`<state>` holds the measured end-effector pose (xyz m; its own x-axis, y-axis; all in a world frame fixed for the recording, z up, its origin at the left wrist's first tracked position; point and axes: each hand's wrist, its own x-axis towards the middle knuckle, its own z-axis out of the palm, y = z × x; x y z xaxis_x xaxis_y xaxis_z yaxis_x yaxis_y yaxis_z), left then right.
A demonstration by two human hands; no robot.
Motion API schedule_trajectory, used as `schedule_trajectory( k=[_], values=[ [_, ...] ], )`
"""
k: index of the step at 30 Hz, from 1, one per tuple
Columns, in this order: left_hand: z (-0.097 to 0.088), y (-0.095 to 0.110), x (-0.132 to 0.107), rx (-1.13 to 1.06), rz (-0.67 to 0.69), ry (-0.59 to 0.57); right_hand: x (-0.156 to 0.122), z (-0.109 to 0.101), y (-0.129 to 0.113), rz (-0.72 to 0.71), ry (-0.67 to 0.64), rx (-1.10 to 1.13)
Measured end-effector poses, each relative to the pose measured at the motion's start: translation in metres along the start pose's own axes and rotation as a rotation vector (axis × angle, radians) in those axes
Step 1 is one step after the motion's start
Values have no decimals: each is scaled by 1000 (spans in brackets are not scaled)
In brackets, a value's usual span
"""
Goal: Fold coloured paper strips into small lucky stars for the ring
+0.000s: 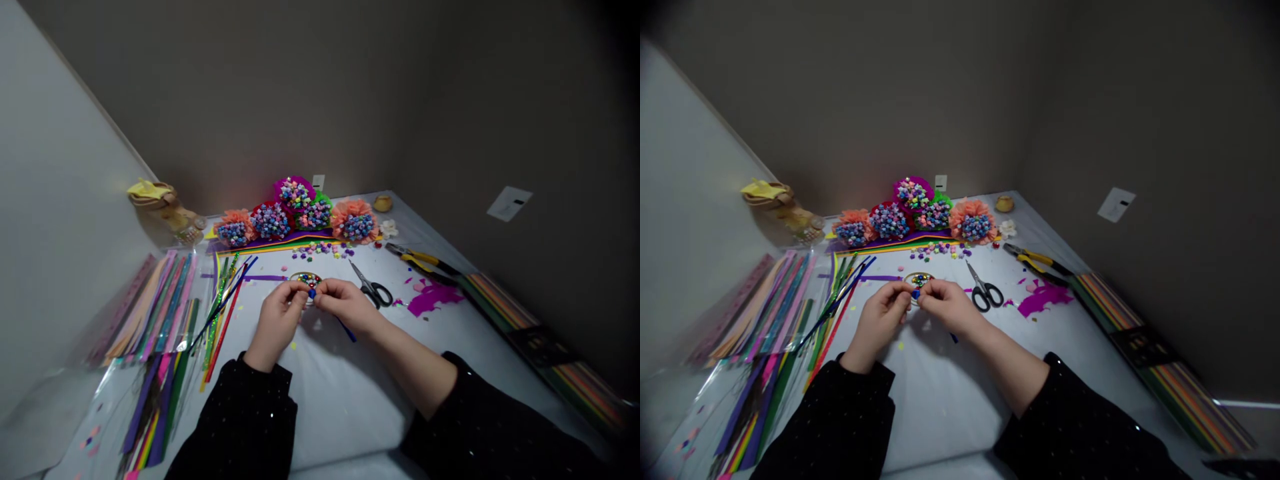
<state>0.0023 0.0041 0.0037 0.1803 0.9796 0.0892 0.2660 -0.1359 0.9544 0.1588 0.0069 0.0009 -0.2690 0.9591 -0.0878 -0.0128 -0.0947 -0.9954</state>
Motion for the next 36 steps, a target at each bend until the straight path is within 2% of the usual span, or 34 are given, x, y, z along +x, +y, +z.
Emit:
schedule_trajectory(
  k=[3, 6, 15, 21, 26, 30, 36],
  values=[
    [-1, -1, 1, 34, 109, -37, -1, -1, 0, 7, -29, 46],
    [-2, 1, 2, 117, 226, -17, -1, -1, -1, 21, -40, 66],
    [-1, 1, -1, 132, 284, 76, -2, 0, -5, 57, -55, 112],
    [2, 1, -1, 90, 211, 53, -2, -1, -4, 16, -44, 112],
    [1, 3, 1, 2, 2, 19, 0, -3, 1, -86, -29, -5],
    [0, 3, 2, -47, -104, -45, 1, -4, 2, -121, -21, -105],
    [0, -1, 1, 44, -52, -16, -1, -2, -4, -126, 5, -217]
  ],
)
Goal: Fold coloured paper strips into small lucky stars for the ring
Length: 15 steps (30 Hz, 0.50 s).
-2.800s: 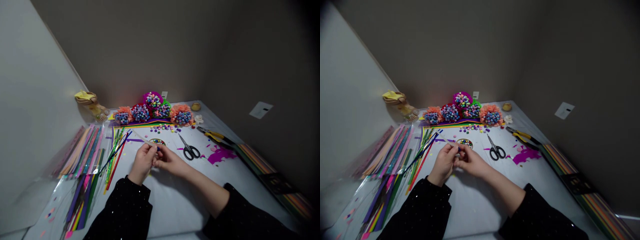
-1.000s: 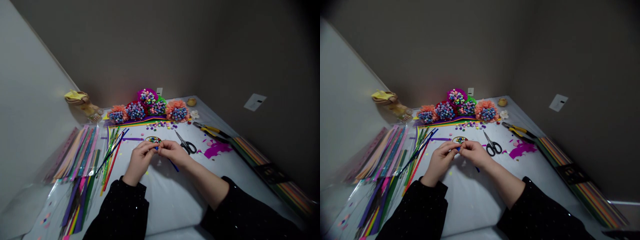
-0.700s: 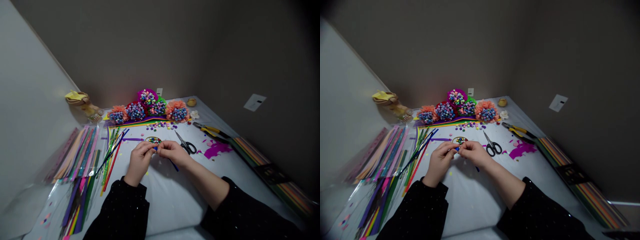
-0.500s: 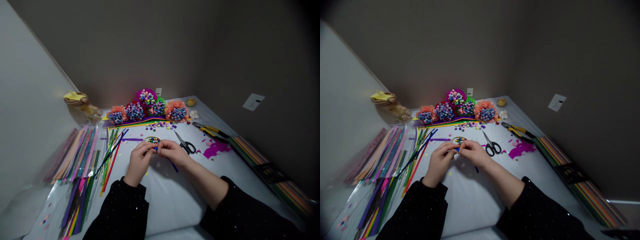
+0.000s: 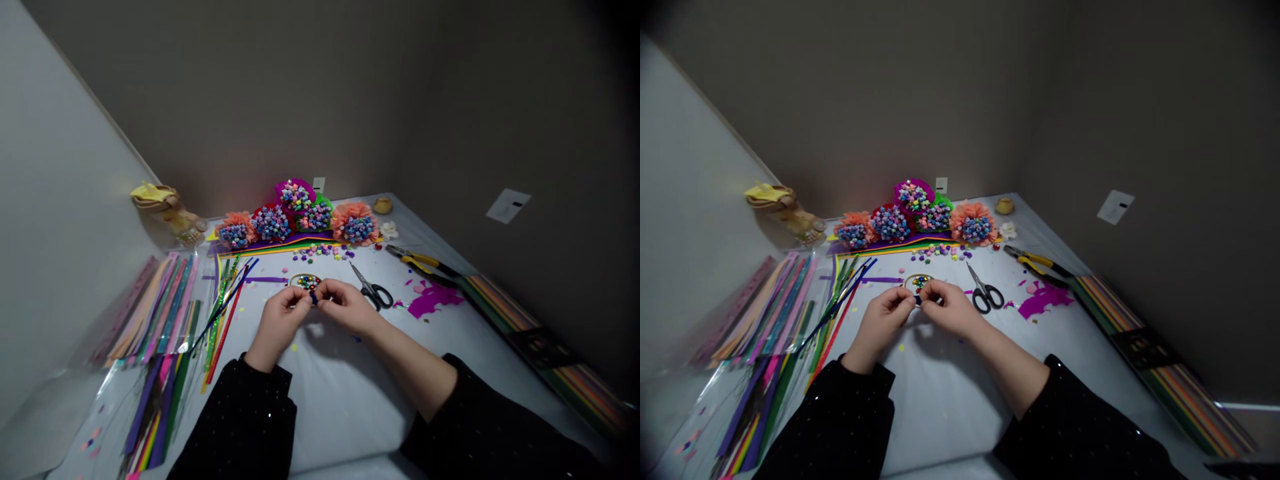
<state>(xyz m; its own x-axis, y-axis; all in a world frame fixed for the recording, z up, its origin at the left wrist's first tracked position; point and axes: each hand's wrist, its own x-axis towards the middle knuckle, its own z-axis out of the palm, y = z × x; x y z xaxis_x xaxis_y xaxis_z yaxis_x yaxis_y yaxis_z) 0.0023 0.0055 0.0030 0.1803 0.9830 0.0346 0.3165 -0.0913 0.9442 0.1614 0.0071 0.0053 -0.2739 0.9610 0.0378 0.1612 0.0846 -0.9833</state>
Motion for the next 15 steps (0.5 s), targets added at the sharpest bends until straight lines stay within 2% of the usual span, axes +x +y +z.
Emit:
schedule_trajectory(
  k=[5, 8, 15],
  values=[
    [0, 3, -1, 28, 56, 23, -1, 2, -1, 32, 58, -59],
    [1, 7, -1, 15, 45, 18, -1, 3, -2, 30, 58, -92],
    [0, 5, -1, -18, 49, 16, -3, 5, -2, -109, 110, -222]
  ],
)
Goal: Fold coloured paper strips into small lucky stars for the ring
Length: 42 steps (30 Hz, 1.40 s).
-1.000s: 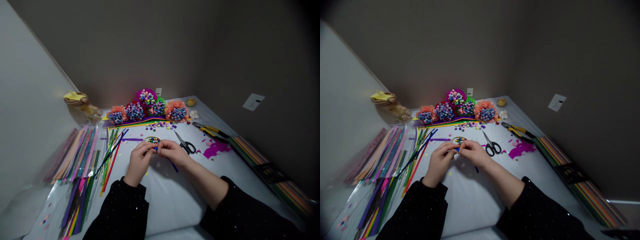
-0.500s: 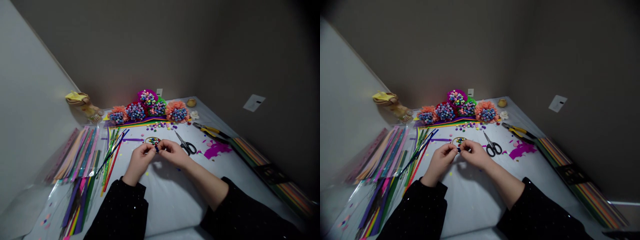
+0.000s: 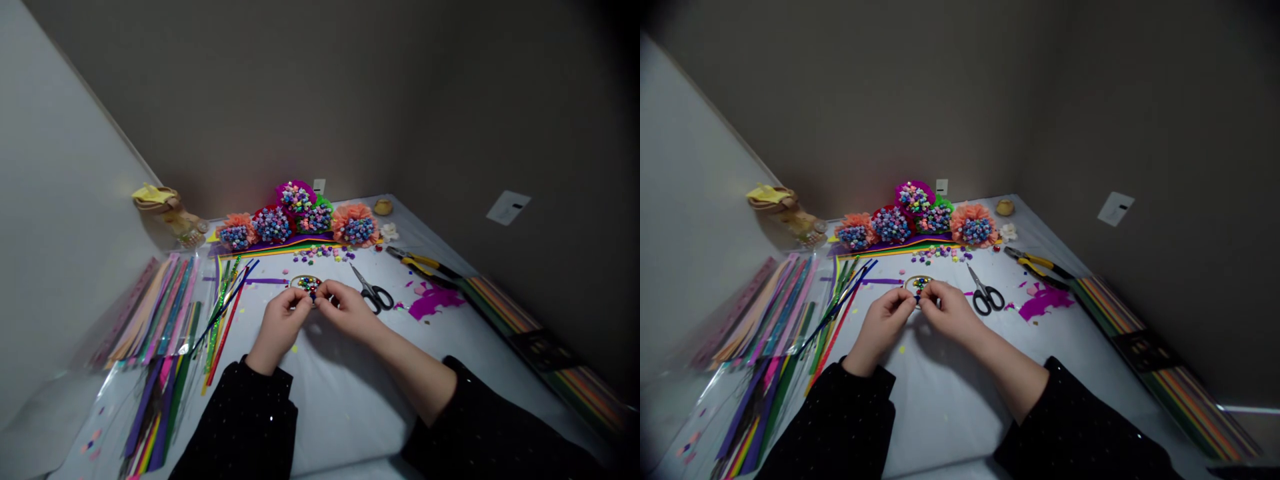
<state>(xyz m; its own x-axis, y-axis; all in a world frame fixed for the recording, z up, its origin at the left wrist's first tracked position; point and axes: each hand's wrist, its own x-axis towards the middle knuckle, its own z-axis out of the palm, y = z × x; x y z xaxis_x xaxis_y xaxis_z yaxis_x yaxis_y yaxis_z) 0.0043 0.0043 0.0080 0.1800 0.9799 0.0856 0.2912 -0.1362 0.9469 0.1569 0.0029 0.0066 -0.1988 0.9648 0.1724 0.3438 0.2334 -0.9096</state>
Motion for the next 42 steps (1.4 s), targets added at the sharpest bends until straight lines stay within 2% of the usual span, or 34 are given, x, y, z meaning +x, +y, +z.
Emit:
schedule_trajectory(
  k=[7, 11, 19, 29, 36, 42],
  values=[
    [0, 0, -2, -46, 38, 21, -3, -3, 4, -257, 249, -172],
    [1, 0, -3, -66, 41, 20, -6, -4, 1, -305, 316, -219],
    [2, 4, -4, -79, 32, 4, -7, -2, -1, -262, 300, -86],
    [1, 4, -4, -51, 24, -23, -8, 1, 1, -264, 266, -26],
    [3, 5, -4, -57, -7, -3, -7, 1, 0, -240, 241, 1],
    [3, 5, -3, -110, -60, 49, -6, 0, -2, -218, 147, 23]
  ],
)
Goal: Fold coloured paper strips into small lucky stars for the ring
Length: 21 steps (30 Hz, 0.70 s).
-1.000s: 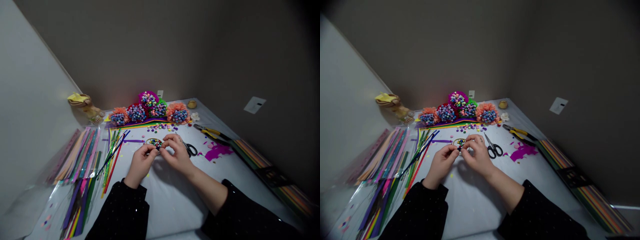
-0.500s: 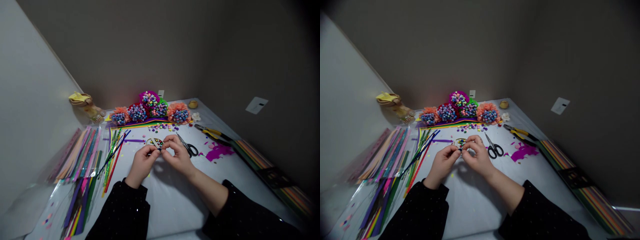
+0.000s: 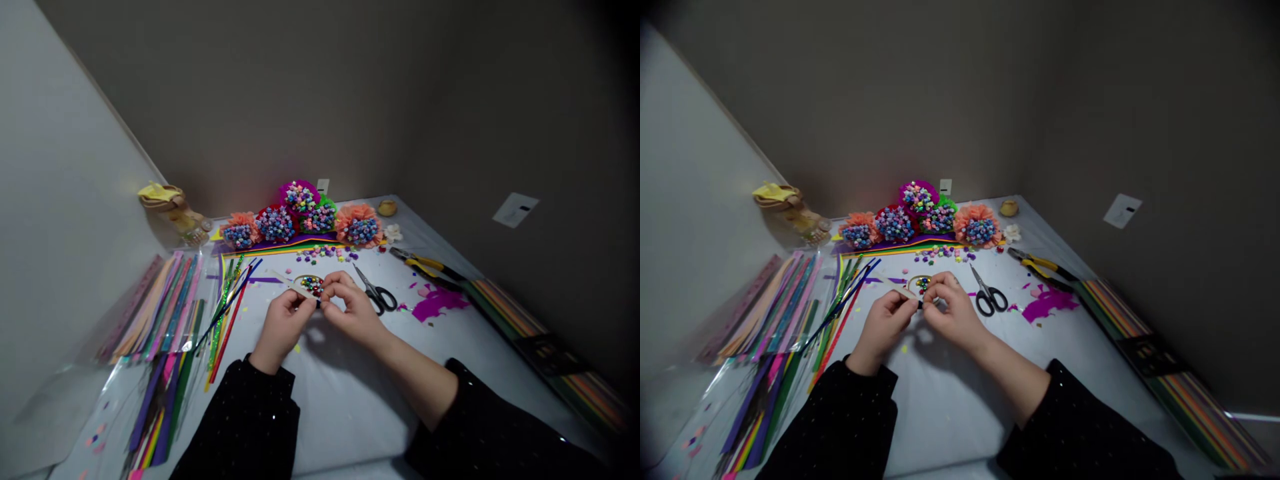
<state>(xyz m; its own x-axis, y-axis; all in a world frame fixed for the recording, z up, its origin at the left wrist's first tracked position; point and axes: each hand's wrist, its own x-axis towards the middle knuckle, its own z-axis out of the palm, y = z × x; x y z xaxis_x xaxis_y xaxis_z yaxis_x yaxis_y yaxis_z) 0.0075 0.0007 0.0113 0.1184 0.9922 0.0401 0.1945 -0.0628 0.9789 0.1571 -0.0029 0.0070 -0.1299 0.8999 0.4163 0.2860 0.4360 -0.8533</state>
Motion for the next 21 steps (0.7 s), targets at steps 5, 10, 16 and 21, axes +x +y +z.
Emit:
schedule_trajectory(
  k=[5, 10, 16, 21],
  values=[
    [2, -8, 1, -105, -85, 60, -4, 1, 0, -159, 75, -148],
    [4, -13, 1, -213, -128, 58, -7, 3, 5, -302, 125, -361],
    [6, -13, 1, -302, -159, 27, -7, 2, 7, -362, 125, -433],
    [5, -10, 0, -336, -157, 15, -6, 2, 5, -365, 146, -428]
  ],
)
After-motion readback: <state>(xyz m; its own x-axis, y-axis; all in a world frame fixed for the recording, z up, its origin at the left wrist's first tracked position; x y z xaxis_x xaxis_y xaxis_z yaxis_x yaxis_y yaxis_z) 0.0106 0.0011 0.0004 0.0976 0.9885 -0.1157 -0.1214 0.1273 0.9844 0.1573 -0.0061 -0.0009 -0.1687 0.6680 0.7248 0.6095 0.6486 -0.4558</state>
